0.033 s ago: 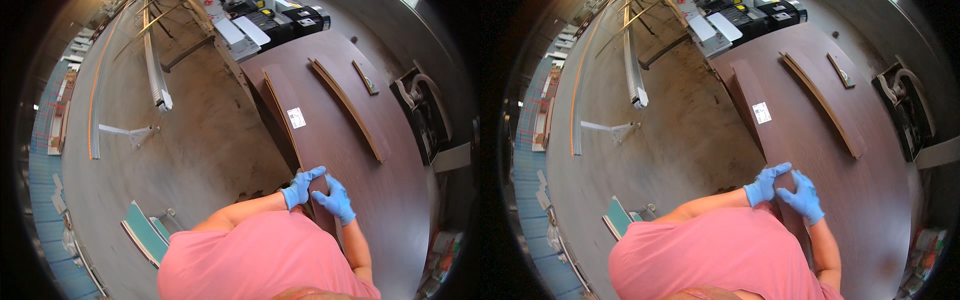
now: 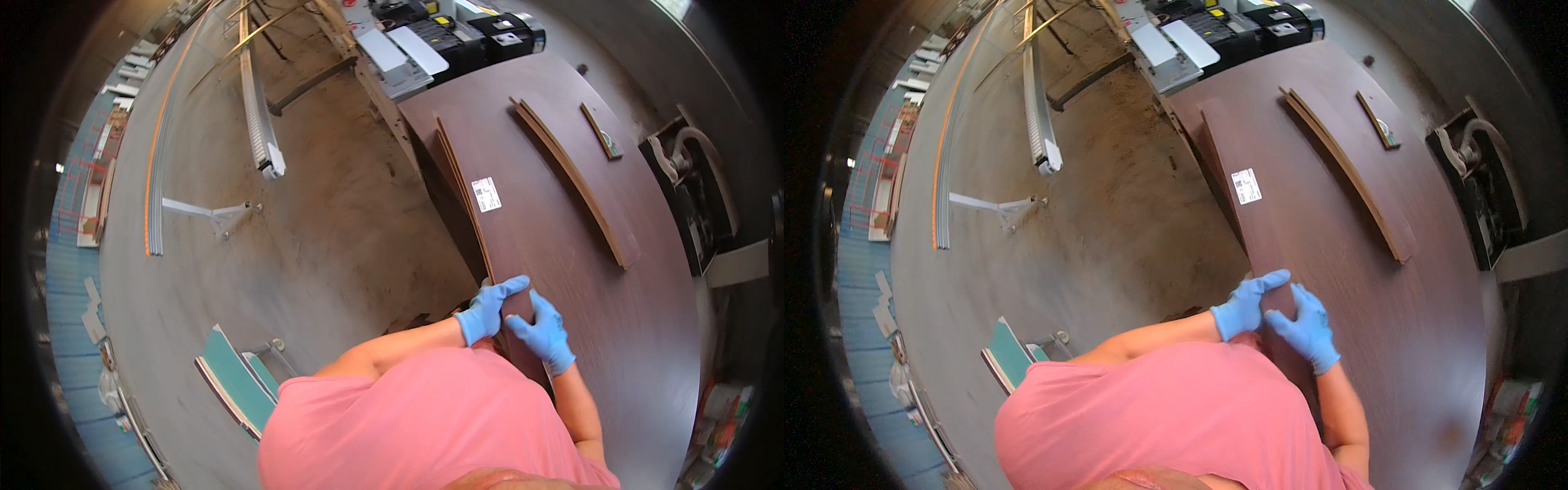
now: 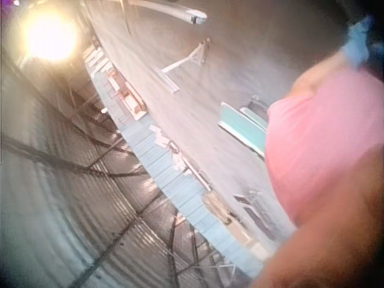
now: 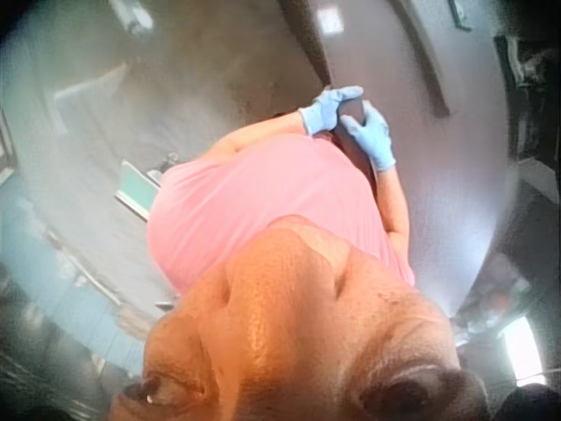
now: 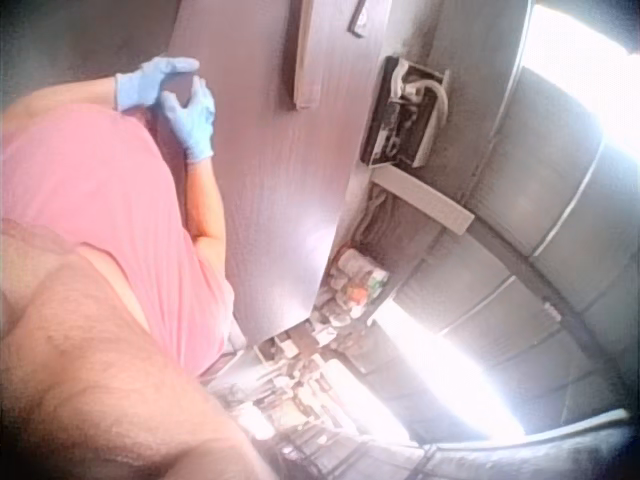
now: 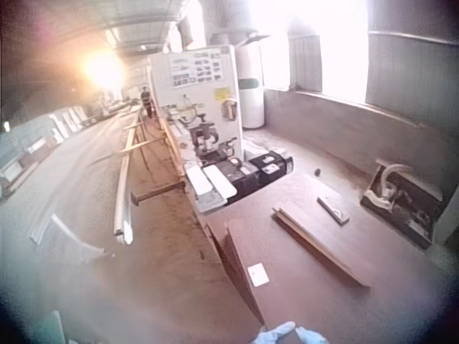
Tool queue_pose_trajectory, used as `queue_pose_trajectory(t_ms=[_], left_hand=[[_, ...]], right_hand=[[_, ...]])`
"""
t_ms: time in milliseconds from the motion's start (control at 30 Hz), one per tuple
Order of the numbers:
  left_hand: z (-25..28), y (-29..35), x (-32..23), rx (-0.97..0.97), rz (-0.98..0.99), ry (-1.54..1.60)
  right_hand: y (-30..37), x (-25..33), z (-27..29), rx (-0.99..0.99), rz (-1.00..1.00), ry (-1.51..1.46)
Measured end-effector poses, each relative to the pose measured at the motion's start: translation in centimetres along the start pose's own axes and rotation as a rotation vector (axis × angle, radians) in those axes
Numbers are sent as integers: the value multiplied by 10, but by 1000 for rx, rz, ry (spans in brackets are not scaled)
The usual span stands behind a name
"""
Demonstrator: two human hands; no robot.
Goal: The person repeatedly picks up long wooden planks from a conveyor belt and stacks them on a teal board on the floor. The person handles each plank one at a time, aligning them in a neat pile.
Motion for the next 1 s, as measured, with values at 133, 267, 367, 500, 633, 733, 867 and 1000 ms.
queue_pose_trajectory(t_ms=[133,267,367,500,633,733,867,1000], left_hand=[[35,51,8,-98,280,430],[103,120,-26,-191,145,468],[169,179,-34,-278,88,590],[261,258,-64,-276,-175,886],[388,389,-78,-597,-556,983],[473,475,-62,-773,-706,1126],[587,579,-23,-1066,-999,1203],[684,691,4,-1340,-1233,1296]], right_hand=[[20,56,-44,3,77,0],[24,87,-119,144,63,57],[34,150,-187,277,114,112],[78,260,-276,187,782,483],[167,381,-376,306,1251,498],[201,431,-458,522,1384,422],[197,454,-576,845,1202,410],[157,417,-754,1175,517,578]])
Point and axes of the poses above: each hand's wrist, its own y-axis away from the middle knuckle, its own z-axis out of the back of the hand, x = y × z, the point moved 10 cm from there along -y, towards the middle knuckle, and after that the axes turned 3 degrees about -z, right-handed, at the moved point
